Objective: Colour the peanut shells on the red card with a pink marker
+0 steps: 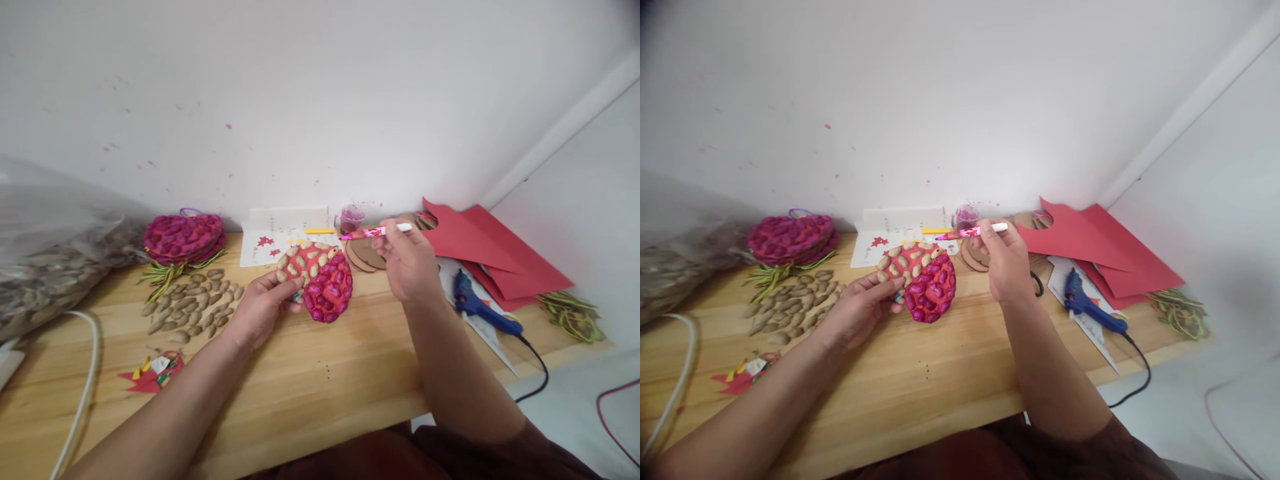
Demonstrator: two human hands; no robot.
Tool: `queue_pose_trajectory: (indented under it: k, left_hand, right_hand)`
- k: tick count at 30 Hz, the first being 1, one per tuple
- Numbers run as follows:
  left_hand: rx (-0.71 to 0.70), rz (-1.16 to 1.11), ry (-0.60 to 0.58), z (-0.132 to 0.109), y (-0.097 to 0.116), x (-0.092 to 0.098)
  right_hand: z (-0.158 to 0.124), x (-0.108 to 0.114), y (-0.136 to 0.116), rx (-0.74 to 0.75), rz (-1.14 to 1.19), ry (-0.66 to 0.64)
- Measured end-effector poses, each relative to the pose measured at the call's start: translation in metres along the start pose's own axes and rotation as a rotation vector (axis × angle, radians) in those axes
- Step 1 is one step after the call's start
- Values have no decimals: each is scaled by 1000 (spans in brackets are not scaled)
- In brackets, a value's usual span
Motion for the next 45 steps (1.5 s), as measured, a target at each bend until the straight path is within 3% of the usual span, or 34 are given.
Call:
queue_pose_trajectory:
  k: [6,11,37,45]
  left_hand:
    - [12,3,3,-1,-4,0]
    - [-2,1,-7,-2,-7,0]
    - [-37,-8,6,-2,-5,0]
    - [-64,-3,18,-1,-5,1]
  right_hand:
    - [-10,-12,-18,108,-259,-46]
    - [-17,-22,-30,194,-331,-60]
    - [-22,-21,-21,254,-550,-103]
    - [-23,-21,-22,351,-604,-99]
Point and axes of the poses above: each hand's wrist, its own z-axis towards the middle knuckle, its own x-axis out of the back of the hand, y = z × x, the point moved 6 cm from there along z, towards the middle knuckle, and after that the axes turned 14 degrees about -y, right-handed, at the moved point
